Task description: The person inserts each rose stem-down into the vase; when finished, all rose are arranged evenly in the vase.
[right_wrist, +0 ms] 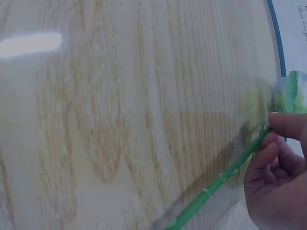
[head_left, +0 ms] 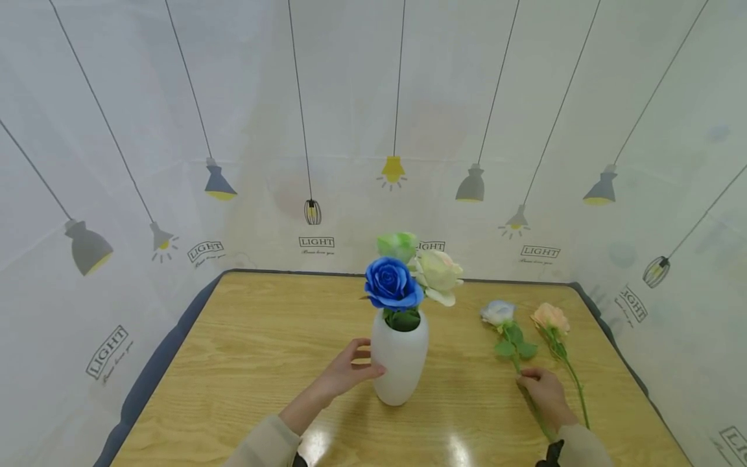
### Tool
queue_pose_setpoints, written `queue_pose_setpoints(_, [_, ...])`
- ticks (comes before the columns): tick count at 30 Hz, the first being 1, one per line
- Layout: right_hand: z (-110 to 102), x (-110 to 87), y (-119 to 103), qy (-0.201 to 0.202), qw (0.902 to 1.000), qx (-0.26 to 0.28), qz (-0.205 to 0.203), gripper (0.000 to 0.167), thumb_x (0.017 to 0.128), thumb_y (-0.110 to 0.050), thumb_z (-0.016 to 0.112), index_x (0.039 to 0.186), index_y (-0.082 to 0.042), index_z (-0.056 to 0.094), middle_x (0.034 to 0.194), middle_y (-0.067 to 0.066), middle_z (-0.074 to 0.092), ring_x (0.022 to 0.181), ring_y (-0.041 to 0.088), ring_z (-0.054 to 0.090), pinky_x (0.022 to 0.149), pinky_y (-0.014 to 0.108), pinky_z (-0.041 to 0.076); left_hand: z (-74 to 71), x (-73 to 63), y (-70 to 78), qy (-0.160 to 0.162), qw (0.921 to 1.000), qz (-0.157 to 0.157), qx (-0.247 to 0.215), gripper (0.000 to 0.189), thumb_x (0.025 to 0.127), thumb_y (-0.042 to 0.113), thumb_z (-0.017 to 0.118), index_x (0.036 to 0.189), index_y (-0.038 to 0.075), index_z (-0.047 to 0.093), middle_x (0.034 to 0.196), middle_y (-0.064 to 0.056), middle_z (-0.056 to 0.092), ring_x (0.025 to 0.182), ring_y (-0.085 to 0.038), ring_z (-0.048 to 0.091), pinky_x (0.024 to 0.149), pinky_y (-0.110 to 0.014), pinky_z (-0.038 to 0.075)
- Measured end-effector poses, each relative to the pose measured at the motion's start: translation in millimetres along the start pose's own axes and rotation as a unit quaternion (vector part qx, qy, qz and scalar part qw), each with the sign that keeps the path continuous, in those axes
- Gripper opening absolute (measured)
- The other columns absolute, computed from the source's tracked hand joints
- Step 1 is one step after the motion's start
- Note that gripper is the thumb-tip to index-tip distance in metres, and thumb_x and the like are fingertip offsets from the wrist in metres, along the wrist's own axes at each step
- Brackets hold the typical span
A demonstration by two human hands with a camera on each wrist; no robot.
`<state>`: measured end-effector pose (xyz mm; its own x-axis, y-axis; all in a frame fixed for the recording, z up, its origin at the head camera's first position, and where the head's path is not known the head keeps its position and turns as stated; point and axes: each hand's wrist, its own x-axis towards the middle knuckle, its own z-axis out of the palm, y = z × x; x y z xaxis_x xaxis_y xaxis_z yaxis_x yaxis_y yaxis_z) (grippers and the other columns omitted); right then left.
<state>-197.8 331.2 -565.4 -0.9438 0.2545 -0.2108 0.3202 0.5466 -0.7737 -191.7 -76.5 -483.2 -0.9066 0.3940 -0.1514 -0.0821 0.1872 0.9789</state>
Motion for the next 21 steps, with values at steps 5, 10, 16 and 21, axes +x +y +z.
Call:
queue_pose_setpoints(5, [-3, -4.6, -9, -0.015, 0.9999, -0.002, -0.008, 0.038, 0.086, -0.019, 0.054, 0.109, 0.011, 0.051, 0.098, 0.019, 0.054, 0.090, 0.032, 0.049, 0.071, 0.040, 0.042, 0.1, 0.1, 0.0, 0.000, 1.0000, 0.001, 0.002, 0.068, 0.078, 0.033, 0.067, 0.130, 0.005, 0.033, 0.125, -0.018, 0.040, 0.112, -0.036, 0.041, 0.085, -0.048, 0.039])
queue_pose_setpoints(10, [-1, -7.7, -16, -0.014, 0.9990, 0.015, -0.040, 0.039, 0.087, -0.020, 0.055, 0.110, 0.011, 0.050, 0.097, 0.016, 0.056, 0.083, 0.023, 0.052, 0.065, 0.030, 0.045, -0.3, 0.5, -0.4, 0.000, 1.0000, -0.001, 0.002, 0.069, 0.078, 0.034, 0.067, 0.130, 0.005, 0.033, 0.125, -0.018, 0.040, 0.111, -0.037, 0.041, 0.084, -0.048, 0.039])
queue_pose_setpoints(16, [4, -9.8, -29, -0.034, 0.9961, 0.049, -0.065, 0.044, 0.088, -0.025, 0.056, 0.113, 0.010, 0.049, 0.099, 0.013, 0.055, 0.077, 0.013, 0.050, 0.060, 0.025, 0.044, -0.5, 1.0, -1.1, 0.002, 1.0000, -0.003, 0.004, 0.069, 0.078, 0.034, 0.068, 0.130, 0.006, 0.033, 0.125, -0.018, 0.041, 0.112, -0.036, 0.041, 0.084, -0.048, 0.039])
queue_pose_setpoints(21, [6, -14.5, -47, -0.051, 0.9908, 0.100, -0.076, 0.045, 0.087, -0.026, 0.057, 0.114, 0.008, 0.047, 0.096, 0.011, 0.055, 0.070, 0.011, 0.048, 0.058, 0.023, 0.043, -0.1, 0.4, 0.2, 0.002, 1.0000, 0.000, 0.004, 0.068, 0.078, 0.032, 0.067, 0.130, 0.005, 0.032, 0.125, -0.019, 0.040, 0.111, -0.036, 0.042, 0.084, -0.048, 0.040])
